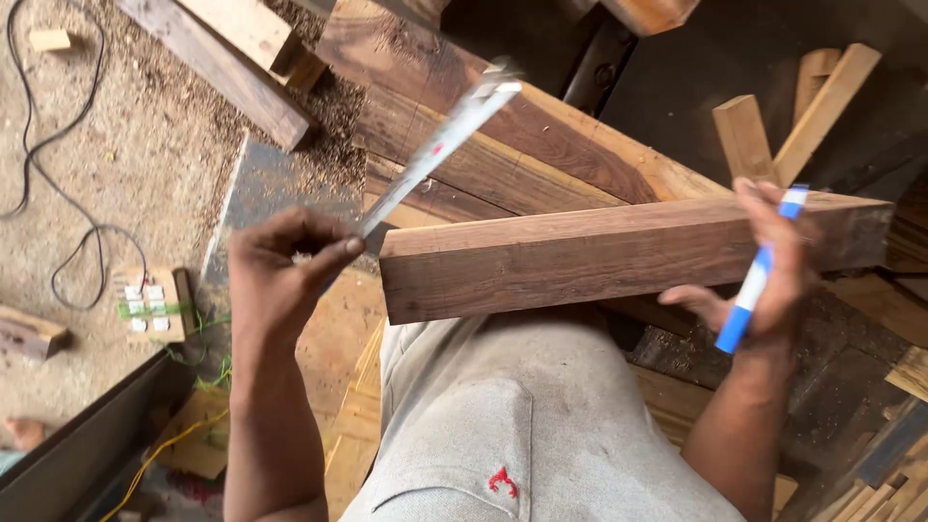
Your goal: Measuring and marking wood blocks using a ruler and try square.
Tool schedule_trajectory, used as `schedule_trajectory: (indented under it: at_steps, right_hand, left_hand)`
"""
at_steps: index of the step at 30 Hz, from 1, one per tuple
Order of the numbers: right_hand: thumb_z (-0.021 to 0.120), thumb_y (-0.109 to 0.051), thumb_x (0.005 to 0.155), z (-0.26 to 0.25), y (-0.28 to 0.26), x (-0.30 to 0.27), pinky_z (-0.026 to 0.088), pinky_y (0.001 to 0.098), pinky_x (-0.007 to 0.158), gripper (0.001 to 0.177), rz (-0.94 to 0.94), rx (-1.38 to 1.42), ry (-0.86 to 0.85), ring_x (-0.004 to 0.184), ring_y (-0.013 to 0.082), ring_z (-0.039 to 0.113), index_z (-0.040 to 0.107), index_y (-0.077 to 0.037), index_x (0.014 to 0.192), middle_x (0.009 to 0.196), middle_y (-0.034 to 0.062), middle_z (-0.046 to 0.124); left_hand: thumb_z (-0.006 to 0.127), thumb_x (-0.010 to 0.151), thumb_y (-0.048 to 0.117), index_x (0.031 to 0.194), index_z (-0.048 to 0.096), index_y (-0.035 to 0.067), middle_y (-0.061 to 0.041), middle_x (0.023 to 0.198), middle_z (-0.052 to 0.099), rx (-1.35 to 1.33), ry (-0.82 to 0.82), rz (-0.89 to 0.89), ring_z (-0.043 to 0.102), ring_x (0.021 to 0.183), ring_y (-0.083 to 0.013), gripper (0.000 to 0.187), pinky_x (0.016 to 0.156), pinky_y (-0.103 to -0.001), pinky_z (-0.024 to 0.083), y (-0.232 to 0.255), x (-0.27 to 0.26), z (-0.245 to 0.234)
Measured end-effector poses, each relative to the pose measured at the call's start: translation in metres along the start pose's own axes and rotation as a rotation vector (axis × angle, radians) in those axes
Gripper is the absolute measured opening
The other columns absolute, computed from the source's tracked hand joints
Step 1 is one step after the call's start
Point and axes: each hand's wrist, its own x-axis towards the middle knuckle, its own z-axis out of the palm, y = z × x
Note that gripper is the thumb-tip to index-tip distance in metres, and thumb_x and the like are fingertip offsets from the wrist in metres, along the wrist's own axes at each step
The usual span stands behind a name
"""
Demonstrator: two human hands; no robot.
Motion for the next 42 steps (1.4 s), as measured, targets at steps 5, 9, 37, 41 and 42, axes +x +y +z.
schedule_trajectory:
  at_steps: [5,9,37,41,42]
  right_hand:
    - [0.066,-0.078,0.072,0.013,0.037,-0.033,0.039,0.0533,0.119,0.096,-0.068,-0.199,-0.205,0.121,0.0413,0.065,0.062,0.001,0.127,0.122,0.0258,0.07]
    - [0.082,-0.074,0.073,0.016,0.049,-0.045,0.042,0.0482,0.113,0.086,-0.108,-0.277,-0.19,0.115,0.0319,0.071,0.065,-0.006,0.123,0.121,0.0136,0.075]
    - [0.087,-0.07,0.061,0.03,0.03,-0.042,0.043,0.0485,0.108,0.089,0.045,-0.279,-0.076,0.11,0.0297,0.07,0.068,-0.007,0.122,0.115,0.0152,0.076]
    - [0.084,-0.07,0.069,0.037,0.014,-0.041,0.042,0.0494,0.106,0.084,0.043,-0.275,-0.054,0.113,0.0304,0.07,0.067,-0.007,0.122,0.117,0.017,0.077]
    - [0.082,-0.069,0.075,0.041,0.011,-0.04,0.042,0.0503,0.108,0.081,-0.003,-0.278,-0.035,0.115,0.0315,0.069,0.064,-0.008,0.125,0.119,0.0209,0.075]
  left_hand:
    - [0.082,0.081,0.0,0.085,0.075,0.003,-0.005,0.076,0.073,-0.259,-0.016,-0.272,0.064,0.062,-0.0085,0.008,0.054,-0.021,0.048,-0.047,-0.014,0.013]
    - [0.081,0.082,-0.003,0.085,0.072,-0.001,-0.005,0.077,0.072,-0.401,0.032,-0.22,0.065,0.066,-0.0078,0.01,0.059,-0.021,0.051,-0.054,-0.017,0.022]
    - [0.079,0.084,0.003,0.091,0.078,0.002,-0.01,0.096,0.08,0.122,0.083,0.072,0.076,0.08,-0.0107,0.007,0.068,-0.024,0.061,0.022,0.035,0.036]
    - [0.08,0.088,0.005,0.096,0.077,0.002,-0.011,0.084,0.078,0.181,0.126,0.013,0.071,0.069,-0.0112,0.008,0.059,-0.023,0.054,0.02,0.042,0.032]
    - [0.08,0.088,0.003,0.097,0.077,0.001,-0.012,0.084,0.077,0.126,0.123,0.081,0.069,0.068,-0.01,0.009,0.058,-0.022,0.053,0.014,0.044,0.029]
